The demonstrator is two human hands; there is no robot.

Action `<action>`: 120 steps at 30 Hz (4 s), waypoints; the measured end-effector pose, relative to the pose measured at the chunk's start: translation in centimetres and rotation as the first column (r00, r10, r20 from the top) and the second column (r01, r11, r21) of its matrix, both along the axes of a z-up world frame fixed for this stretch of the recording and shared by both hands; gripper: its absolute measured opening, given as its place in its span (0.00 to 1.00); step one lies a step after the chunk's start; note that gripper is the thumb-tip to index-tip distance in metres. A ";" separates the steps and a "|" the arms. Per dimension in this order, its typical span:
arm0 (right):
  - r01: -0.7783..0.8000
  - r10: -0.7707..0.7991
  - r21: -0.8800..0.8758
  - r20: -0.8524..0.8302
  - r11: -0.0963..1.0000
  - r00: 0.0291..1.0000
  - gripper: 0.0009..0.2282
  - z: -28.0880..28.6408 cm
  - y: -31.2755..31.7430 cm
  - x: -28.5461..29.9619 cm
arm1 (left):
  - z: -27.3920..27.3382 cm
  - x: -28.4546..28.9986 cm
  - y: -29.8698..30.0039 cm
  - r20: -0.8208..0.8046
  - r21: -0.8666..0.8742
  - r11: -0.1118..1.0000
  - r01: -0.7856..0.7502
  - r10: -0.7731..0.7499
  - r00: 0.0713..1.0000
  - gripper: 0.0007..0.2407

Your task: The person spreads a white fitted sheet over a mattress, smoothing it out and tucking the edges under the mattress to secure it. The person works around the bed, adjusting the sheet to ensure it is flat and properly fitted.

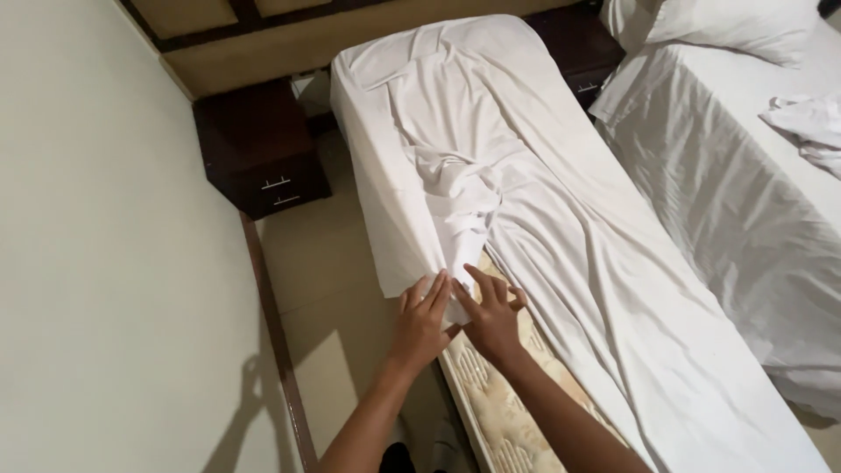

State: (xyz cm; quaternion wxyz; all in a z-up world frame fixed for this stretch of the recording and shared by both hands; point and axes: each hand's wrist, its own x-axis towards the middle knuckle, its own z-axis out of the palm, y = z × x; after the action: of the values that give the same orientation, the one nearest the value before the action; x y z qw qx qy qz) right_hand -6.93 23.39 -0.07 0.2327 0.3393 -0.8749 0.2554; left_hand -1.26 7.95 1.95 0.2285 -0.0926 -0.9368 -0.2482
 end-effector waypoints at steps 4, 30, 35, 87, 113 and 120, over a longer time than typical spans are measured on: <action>0.117 -0.107 0.066 -0.134 0.991 0.985 0.24 -0.3 -0.5 0.9 | -3.6 -0.7 0.0 -0.068 -0.128 0.988 -0.081 0.073 0.995 0.22; 0.256 -0.260 0.058 0.080 0.965 0.962 0.27 -1.6 8.4 -2.1 | -3.9 3.3 -3.9 0.044 -0.156 0.970 -0.188 0.197 0.979 0.14; 0.231 -0.239 0.101 0.071 0.968 0.968 0.31 -0.1 7.2 -0.3 | -2.2 1.5 0.3 0.077 -0.047 0.998 -0.050 0.054 0.996 0.22; -0.048 0.061 -0.162 0.076 0.986 0.995 0.14 0.8 6.8 0.8 | -2.4 -1.2 7.0 0.013 0.004 0.995 -0.101 0.101 0.995 0.17; 0.106 -0.084 -0.085 0.231 0.991 0.969 0.19 -3.4 5.3 -3.4 | -0.2 2.2 6.2 -0.067 0.014 0.992 -0.125 0.125 0.990 0.13; -0.150 0.196 -0.234 0.188 0.961 0.962 0.24 -1.3 3.7 -0.6 | -1.7 1.4 5.3 -0.075 -0.016 0.979 -0.201 0.199 0.977 0.11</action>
State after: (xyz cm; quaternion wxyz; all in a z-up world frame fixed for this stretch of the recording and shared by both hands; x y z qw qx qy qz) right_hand -7.49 27.10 -1.39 0.1519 0.3586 -0.8280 0.4034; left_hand 0.10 13.27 0.28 0.2852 -0.0095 -0.9352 -0.2095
